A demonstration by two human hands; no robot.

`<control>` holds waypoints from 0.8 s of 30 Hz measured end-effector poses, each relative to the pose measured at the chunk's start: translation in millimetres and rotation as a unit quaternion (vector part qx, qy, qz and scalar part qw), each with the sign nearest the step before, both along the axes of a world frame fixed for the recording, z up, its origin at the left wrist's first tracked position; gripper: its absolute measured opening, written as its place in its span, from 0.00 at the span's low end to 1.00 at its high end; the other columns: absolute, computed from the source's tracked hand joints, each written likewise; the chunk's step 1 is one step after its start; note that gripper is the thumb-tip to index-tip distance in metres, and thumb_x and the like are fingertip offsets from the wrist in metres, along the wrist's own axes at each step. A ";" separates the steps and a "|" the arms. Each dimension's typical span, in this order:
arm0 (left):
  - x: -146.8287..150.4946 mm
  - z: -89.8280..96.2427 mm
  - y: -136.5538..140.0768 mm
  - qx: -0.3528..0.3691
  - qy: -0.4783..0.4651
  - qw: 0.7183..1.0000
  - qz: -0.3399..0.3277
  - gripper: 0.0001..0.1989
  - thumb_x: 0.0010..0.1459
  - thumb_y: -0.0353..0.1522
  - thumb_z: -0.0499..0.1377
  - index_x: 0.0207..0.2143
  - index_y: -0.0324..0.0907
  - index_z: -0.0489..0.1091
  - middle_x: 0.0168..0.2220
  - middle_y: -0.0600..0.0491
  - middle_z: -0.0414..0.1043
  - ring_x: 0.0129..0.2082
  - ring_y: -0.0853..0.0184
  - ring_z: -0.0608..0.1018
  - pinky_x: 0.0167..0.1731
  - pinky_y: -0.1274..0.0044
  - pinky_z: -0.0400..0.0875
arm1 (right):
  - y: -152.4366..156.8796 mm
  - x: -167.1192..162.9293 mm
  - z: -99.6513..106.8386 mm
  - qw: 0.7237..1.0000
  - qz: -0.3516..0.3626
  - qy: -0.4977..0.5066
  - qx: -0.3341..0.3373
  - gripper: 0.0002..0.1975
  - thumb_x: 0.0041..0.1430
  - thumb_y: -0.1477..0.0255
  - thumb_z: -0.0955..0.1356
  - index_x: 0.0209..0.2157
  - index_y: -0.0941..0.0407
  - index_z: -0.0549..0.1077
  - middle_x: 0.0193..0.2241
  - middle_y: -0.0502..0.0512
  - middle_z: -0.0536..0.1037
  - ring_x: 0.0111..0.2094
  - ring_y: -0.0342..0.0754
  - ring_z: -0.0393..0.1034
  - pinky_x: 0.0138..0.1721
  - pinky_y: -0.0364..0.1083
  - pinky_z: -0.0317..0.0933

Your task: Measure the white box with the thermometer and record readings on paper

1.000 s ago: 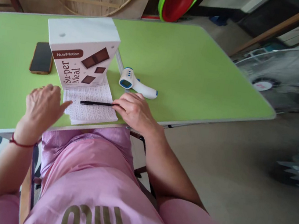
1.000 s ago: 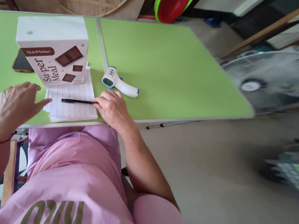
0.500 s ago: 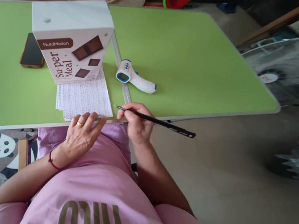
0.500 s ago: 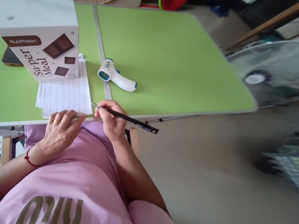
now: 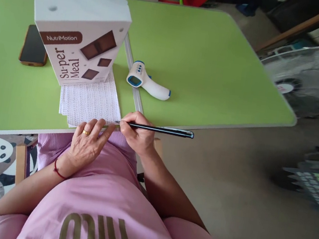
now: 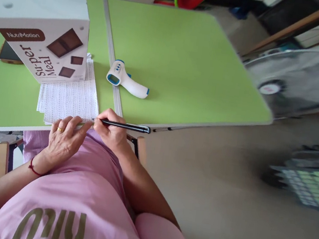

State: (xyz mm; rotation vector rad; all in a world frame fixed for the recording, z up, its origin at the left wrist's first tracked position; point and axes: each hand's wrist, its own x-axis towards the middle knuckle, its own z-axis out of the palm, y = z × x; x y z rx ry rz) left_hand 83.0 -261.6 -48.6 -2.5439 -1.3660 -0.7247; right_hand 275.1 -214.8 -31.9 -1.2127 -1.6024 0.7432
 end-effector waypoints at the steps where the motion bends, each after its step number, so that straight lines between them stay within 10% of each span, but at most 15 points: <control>1: 0.2 0.1 -0.2 0.005 0.011 1.000 0.006 0.21 0.72 0.26 0.58 0.63 0.50 0.69 0.54 0.45 0.80 0.52 0.56 0.80 0.47 0.65 0.72 | -0.2 0.6 0.1 1.000 0.005 -0.007 0.005 0.10 0.59 0.64 0.71 0.26 0.50 0.68 0.19 0.46 0.70 0.21 0.45 0.61 0.26 0.46 0.59; 24: 4.9 2.3 0.0 0.066 0.032 0.997 0.019 0.16 0.72 0.26 0.59 0.59 0.45 0.74 0.50 0.48 0.79 0.50 0.59 0.75 0.47 0.69 0.66 | 3.6 5.5 -7.4 0.986 0.035 -0.076 0.144 0.11 0.65 0.70 0.70 0.28 0.51 0.67 0.19 0.43 0.69 0.19 0.41 0.61 0.23 0.42 0.57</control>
